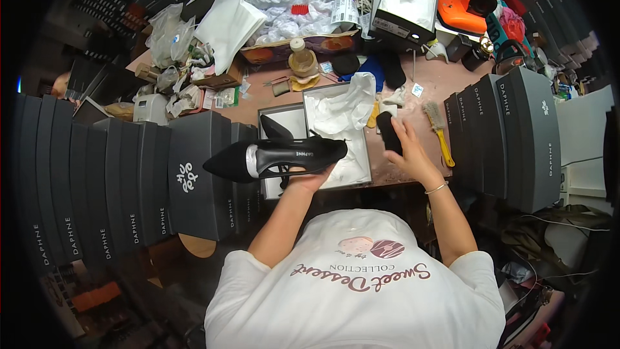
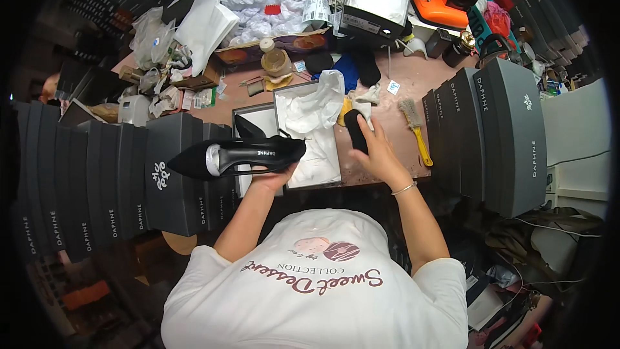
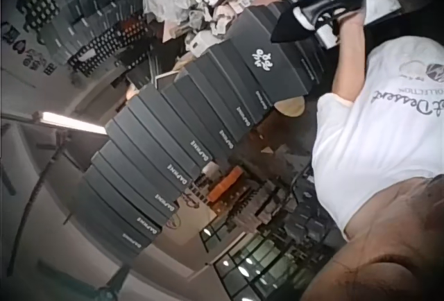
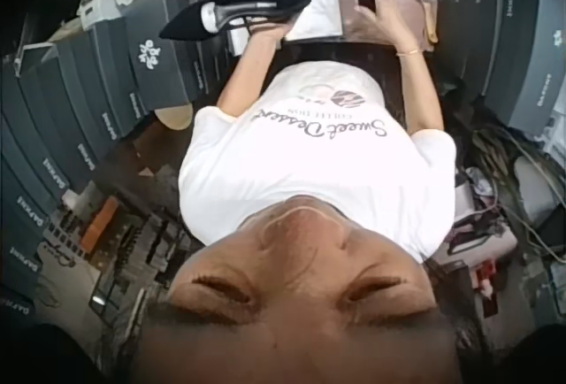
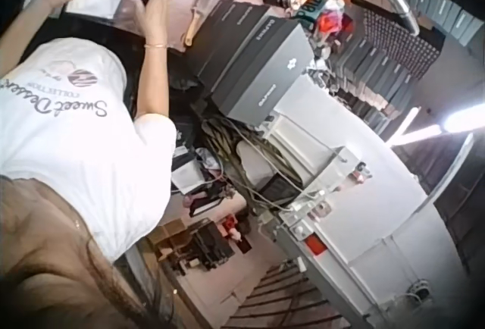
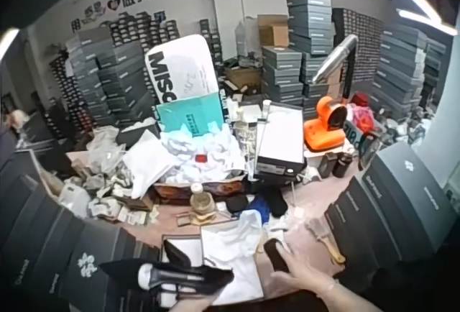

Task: The recorder is inspecting, cleaning with a brush, and packing various pairs of high-heeled shoes into their respective boxes with protective wrapping.

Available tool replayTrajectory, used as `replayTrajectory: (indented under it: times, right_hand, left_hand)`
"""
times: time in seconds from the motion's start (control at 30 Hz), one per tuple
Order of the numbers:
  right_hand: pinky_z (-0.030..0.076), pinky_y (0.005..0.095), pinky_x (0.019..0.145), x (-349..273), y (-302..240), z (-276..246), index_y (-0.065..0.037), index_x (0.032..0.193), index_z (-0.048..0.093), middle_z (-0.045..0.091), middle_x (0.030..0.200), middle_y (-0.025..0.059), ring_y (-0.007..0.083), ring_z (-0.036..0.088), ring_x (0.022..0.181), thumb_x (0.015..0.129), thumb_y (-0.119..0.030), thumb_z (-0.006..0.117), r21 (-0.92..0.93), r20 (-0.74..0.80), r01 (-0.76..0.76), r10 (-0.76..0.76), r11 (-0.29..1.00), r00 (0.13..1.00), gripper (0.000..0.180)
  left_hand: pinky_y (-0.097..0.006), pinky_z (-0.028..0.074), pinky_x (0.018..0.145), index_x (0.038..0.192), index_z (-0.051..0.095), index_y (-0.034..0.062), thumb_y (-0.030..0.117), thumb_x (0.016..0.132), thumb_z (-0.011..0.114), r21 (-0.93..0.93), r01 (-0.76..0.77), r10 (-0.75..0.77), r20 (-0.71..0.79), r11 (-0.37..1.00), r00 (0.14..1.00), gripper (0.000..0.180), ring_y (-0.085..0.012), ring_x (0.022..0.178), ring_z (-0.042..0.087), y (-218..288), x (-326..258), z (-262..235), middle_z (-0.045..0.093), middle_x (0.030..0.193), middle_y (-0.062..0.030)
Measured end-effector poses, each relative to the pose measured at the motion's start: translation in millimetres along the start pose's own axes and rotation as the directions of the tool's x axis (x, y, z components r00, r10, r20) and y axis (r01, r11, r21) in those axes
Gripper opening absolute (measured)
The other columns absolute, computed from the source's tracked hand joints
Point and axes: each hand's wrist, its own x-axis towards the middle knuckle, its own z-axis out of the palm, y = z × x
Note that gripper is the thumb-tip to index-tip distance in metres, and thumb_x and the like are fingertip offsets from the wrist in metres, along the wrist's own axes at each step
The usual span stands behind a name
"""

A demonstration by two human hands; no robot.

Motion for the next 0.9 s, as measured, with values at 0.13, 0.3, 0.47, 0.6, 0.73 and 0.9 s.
replayTrajectory:
  times: [0.13,0.3,0.47,0.6,0.73,0.9]
  right_hand:
    - [0.025,0.0395,0.111,10,-34,-7,-0.01,0.149,0.019,0.023,0.151,0.0193,0.0327,0.024,0.14,0.066,-0.034,0.083,0.453,0.185,0.293,-0.41,0.842,0.893,0.108]
    - [0.04,0.0385,0.099,17,-73,6,-0.006,0.111,0.06,0.049,0.134,0.0198,0.0358,0.051,0.118,0.067,-0.031,0.082,0.664,0.276,0.162,-0.441,0.73,0.854,0.055]
    - [0.044,0.0349,0.091,-11,-59,20,-0.001,0.082,0.057,0.054,0.127,0.0169,0.029,0.057,0.108,0.067,-0.022,0.084,0.53,0.123,0.089,-0.181,0.844,0.976,0.037]
    - [0.046,0.0366,0.085,-40,-64,39,0.0,0.072,0.053,0.056,0.121,0.0176,0.0327,0.056,0.104,0.065,-0.029,0.085,0.518,0.079,-0.031,-0.012,0.855,0.997,0.044]
    - [0.047,0.0367,0.081,-46,-83,47,-0.001,0.069,0.05,0.057,0.111,0.0173,0.0325,0.055,0.098,0.06,-0.026,0.087,0.415,-0.057,0.139,-0.126,0.899,0.99,0.046]
    - [0.047,0.0363,0.078,-53,-91,49,-0.001,0.067,0.049,0.057,0.108,0.0166,0.0314,0.055,0.095,0.06,-0.028,0.087,0.39,-0.112,0.123,-0.085,0.912,0.99,0.047]
  left_hand:
    - [-0.043,0.058,0.075,0.102,0.061,0.0095,0.037,0.089,0.05,0.074,0.257,-0.267,0.166,0.963,0.949,0.032,-0.0298,0.091,0.066,-23,1,-12,0.066,0.101,-0.0107]
    - [-0.045,0.054,0.082,0.106,0.057,0.0054,0.049,0.091,0.047,0.411,0.516,-0.605,0.116,0.751,0.788,0.048,-0.0313,0.09,0.065,-52,-18,-28,0.063,0.098,-0.0128]
    - [-0.038,0.052,0.082,0.106,0.06,0.0007,0.047,0.094,0.046,0.726,0.183,-0.389,0.126,0.664,0.913,0.05,-0.03,0.085,0.065,-29,-64,-38,0.064,0.089,-0.0143]
    - [-0.029,0.049,0.065,0.096,0.066,0.0024,0.014,0.087,0.064,0.699,-0.538,0.099,0.648,-0.471,0.756,0.015,-0.022,0.074,0.064,-18,-88,-13,0.063,0.084,-0.0123]
    - [-0.035,0.047,0.062,0.111,0.061,0.0044,0.01,0.084,0.064,0.373,-0.694,-0.021,0.873,-0.616,0.488,0.028,-0.0266,0.068,0.061,-16,-46,-2,0.062,0.079,-0.0123]
    - [-0.034,0.048,0.072,0.131,0.047,0.0044,0.027,0.075,0.077,0.548,-0.662,0.245,0.831,-0.512,0.499,0.067,-0.0231,0.075,0.058,-13,-45,-5,0.057,0.083,-0.0081]
